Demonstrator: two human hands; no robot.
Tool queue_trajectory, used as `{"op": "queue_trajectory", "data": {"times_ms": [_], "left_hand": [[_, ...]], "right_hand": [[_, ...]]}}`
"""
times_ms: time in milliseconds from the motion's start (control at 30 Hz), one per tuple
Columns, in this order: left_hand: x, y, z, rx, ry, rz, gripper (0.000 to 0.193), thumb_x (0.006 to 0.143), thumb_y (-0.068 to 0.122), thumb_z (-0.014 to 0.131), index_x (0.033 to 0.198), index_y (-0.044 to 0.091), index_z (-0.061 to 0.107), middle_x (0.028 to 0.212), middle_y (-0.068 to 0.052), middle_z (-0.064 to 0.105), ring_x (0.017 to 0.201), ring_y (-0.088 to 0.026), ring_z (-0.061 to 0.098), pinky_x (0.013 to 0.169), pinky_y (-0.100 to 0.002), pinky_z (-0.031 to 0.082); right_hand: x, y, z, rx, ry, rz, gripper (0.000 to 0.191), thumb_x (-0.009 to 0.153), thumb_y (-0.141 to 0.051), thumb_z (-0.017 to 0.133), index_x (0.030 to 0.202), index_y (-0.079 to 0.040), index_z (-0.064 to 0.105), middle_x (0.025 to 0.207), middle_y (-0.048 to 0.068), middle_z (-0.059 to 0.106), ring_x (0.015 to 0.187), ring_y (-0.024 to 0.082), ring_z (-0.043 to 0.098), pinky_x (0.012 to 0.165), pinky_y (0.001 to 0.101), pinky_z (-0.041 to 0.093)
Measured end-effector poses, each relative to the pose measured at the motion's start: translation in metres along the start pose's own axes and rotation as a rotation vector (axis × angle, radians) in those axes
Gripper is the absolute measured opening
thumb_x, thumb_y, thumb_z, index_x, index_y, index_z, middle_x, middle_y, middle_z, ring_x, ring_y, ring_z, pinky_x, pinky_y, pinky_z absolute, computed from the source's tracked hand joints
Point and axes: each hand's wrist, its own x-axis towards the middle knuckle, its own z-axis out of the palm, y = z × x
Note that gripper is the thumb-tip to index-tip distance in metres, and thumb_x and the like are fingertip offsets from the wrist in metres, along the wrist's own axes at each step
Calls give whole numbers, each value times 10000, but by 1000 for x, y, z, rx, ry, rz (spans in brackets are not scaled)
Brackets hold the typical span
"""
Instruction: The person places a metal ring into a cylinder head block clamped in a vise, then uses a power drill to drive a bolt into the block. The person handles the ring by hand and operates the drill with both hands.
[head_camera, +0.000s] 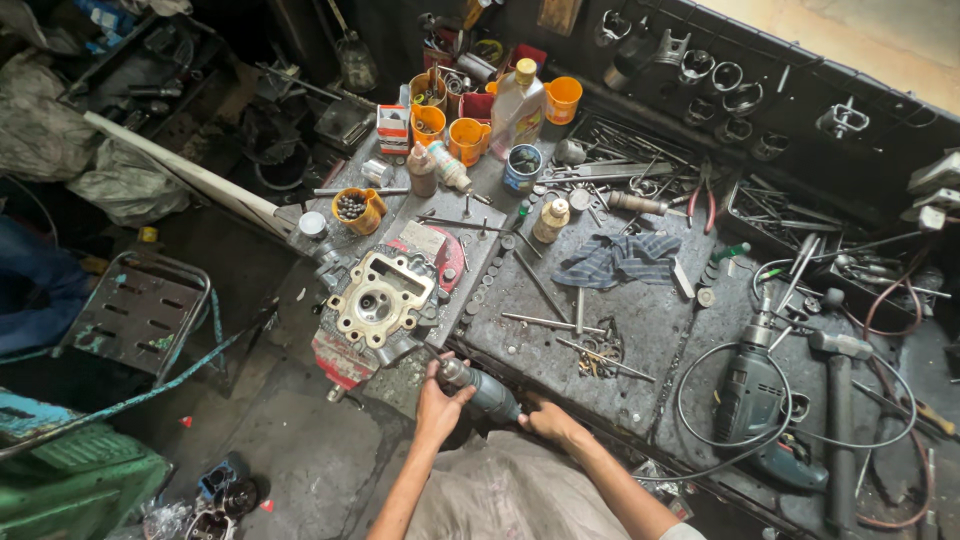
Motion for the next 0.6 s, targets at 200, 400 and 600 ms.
{"op": "queue_trajectory", "data": {"times_ms": [200,400,600], "left_hand": [[0,1,-1,-23,-9,-2,691,745,-5,822,1347,92,495,1265,-43,751,1192,-174,691,1035,-311,497],[-1,7,-3,72,36,33,645,729,2,841,1304,81,562,1242,-42,763,1191,-180,682,1034,-325,486],[-2,8,-4,23,15,-27,627,739,44,837,1297,82,554,1230,-29,763,1180,-177,697,1035,-325,501]], "right_hand": [[-2,1,1,54,9,32,720,824,-176,728,1499,-98,486,1450,183,601,1373,296,542,1147,347,400],[0,-1,1,46,4,32,711,819,-163,716,1496,-122,503,1446,174,610,1371,294,544,1151,344,393],[-1,-2,1,72,-12,-42,688,813,-110,700,1475,-104,513,1447,148,606,1365,282,541,1138,339,397]]}}
